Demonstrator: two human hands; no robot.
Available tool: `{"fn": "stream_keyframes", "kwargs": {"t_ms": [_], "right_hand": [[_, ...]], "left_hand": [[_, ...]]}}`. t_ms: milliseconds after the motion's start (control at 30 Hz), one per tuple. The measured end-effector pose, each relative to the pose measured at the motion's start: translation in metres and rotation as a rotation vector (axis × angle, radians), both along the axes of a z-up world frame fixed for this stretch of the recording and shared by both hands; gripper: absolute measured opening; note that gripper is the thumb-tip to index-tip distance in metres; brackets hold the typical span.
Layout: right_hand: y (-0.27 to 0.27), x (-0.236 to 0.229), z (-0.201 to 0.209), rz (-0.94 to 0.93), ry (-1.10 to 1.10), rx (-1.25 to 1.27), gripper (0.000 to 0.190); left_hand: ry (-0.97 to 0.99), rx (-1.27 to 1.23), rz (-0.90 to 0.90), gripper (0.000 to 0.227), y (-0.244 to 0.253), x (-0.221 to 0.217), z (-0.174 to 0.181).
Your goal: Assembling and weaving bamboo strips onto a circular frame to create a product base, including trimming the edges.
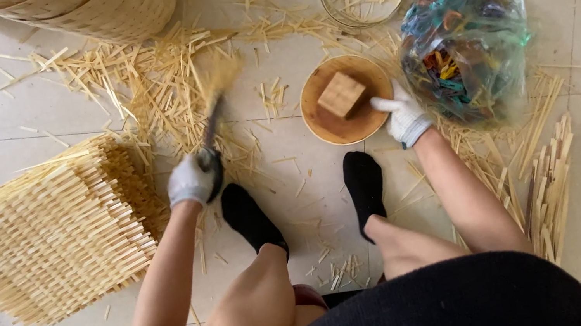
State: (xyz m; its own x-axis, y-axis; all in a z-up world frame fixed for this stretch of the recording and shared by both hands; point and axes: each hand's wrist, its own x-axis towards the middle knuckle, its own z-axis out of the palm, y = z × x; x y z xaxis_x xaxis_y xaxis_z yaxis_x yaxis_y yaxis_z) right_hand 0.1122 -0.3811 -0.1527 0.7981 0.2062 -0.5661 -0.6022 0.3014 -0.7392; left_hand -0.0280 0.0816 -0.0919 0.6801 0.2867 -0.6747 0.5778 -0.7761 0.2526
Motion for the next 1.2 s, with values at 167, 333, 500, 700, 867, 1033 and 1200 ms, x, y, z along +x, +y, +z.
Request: {"fn": "stream_keyframes", "kwargs": {"t_ms": [167,333,500,700,867,1033,1200], "right_hand": [[0.009,-0.023,-0.025,0.052,0.079,0.053,0.060],[0.043,-0.039,-0.017,0.114,0.026,0.165,0.073],[0.056,-0.066,-0.022,0.148,-0.013,0.136,0.077],[0.041,-0.038,-0.069,0.424,-0.332,-0.442,0.070],[0.086,-0.032,-0.030,0.311,-0.320,-0.535,0.051],[0.087,-0.050,-0.094,0.262,-0.491,-0.709,0.049],[0.100,-0.063,-0.050,0.309,-0.568,-0.812,0.051]], "left_hand": [[-0.191,0.312,0.017,0.051,0.008,0.010,-0.028],[-0.535,0.092,-0.106,0.025,-0.059,0.035,0.023],[-0.918,-0.400,-0.094,0.035,-0.113,0.058,-0.054],[-0.685,-0.731,0.125,0.031,-0.127,0.076,-0.076],[-0.544,-0.957,0.163,0.029,-0.124,0.084,-0.106],[-0.654,-0.720,-0.093,0.039,-0.120,0.074,-0.184],[-0.415,-0.682,0.177,0.050,-0.138,0.065,-0.113]]}}
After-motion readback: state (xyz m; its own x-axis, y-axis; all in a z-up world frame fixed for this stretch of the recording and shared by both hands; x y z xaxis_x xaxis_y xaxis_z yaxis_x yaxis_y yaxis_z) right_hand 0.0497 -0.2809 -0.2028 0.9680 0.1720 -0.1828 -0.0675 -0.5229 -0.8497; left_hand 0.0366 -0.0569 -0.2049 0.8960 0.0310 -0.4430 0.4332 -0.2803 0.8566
